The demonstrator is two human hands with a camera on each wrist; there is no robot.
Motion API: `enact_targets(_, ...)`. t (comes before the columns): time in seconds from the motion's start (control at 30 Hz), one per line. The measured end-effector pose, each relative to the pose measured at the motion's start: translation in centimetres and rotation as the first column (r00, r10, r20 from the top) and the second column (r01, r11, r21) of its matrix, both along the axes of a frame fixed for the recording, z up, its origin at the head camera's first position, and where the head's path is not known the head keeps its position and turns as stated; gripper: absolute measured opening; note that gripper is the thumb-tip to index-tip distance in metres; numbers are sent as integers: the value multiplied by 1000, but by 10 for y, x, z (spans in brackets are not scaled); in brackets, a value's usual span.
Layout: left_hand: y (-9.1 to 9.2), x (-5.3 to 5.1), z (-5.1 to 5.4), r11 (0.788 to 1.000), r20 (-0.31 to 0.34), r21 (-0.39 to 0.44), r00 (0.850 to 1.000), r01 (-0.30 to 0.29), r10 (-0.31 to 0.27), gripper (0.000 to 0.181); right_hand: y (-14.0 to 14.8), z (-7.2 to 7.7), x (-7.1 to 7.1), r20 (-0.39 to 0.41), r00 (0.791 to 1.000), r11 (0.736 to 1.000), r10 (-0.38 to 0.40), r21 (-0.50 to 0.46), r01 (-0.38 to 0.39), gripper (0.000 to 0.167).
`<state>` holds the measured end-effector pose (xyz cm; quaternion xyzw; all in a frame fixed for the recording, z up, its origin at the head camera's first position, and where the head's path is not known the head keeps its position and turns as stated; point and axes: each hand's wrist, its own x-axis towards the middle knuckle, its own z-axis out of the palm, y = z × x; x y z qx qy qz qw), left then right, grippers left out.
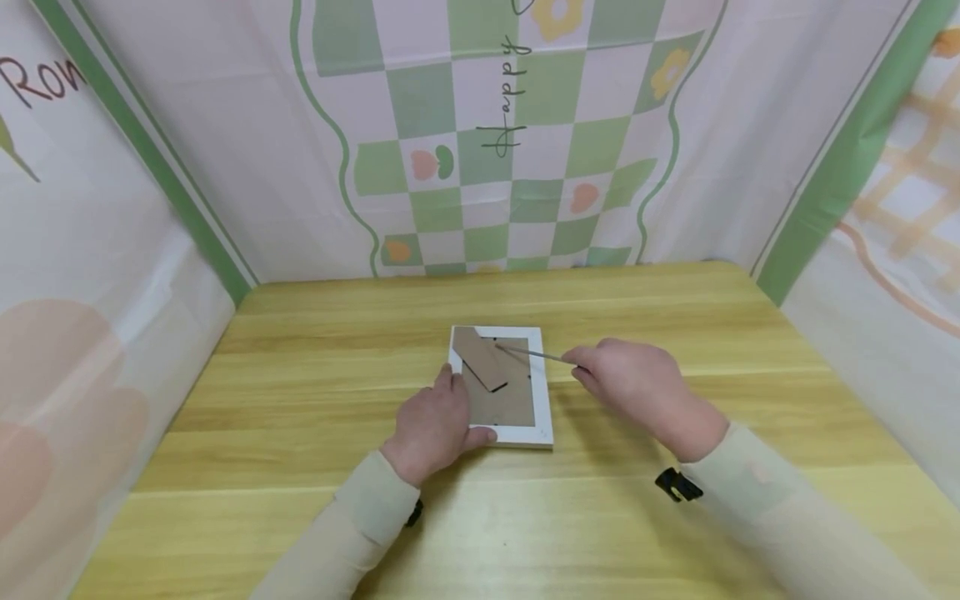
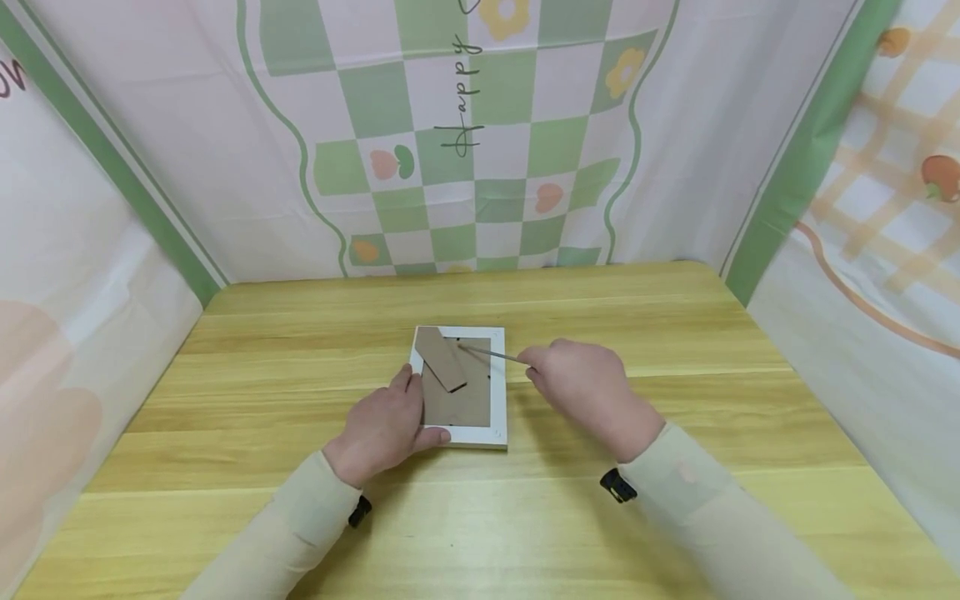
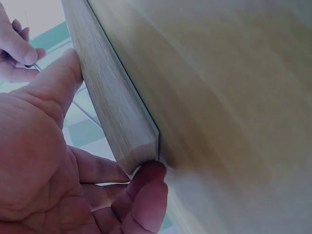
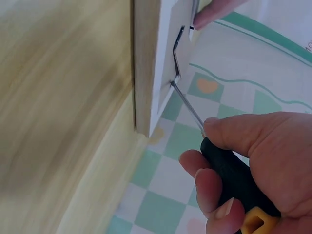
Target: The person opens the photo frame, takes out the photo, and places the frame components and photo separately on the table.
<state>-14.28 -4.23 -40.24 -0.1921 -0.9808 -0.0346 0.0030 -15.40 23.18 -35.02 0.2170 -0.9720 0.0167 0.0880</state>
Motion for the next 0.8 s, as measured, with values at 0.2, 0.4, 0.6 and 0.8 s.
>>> enact_targets(0.2, 0, -4, 2, 999, 101, 42, 995, -13, 9, 103, -7, -7, 3, -120, 993, 1000, 16, 29, -13, 21)
enact_targets(0.4, 0, -7, 1, 1000, 105, 20, 994, -6, 4, 104, -15, -14, 9, -196, 979, 997, 50, 61, -39, 23)
enact_targets(0.6, -1, -9, -1, 1000, 114, -3, 994, -5, 5, 106, -20, -21, 11, -253, 963, 994, 87, 91, -66, 24)
enact_targets(0.8, -1, -9, -1, 1000, 107, 27, 994, -1, -2, 106, -22, -26, 11, -328, 935, 989, 139, 91, -115, 11)
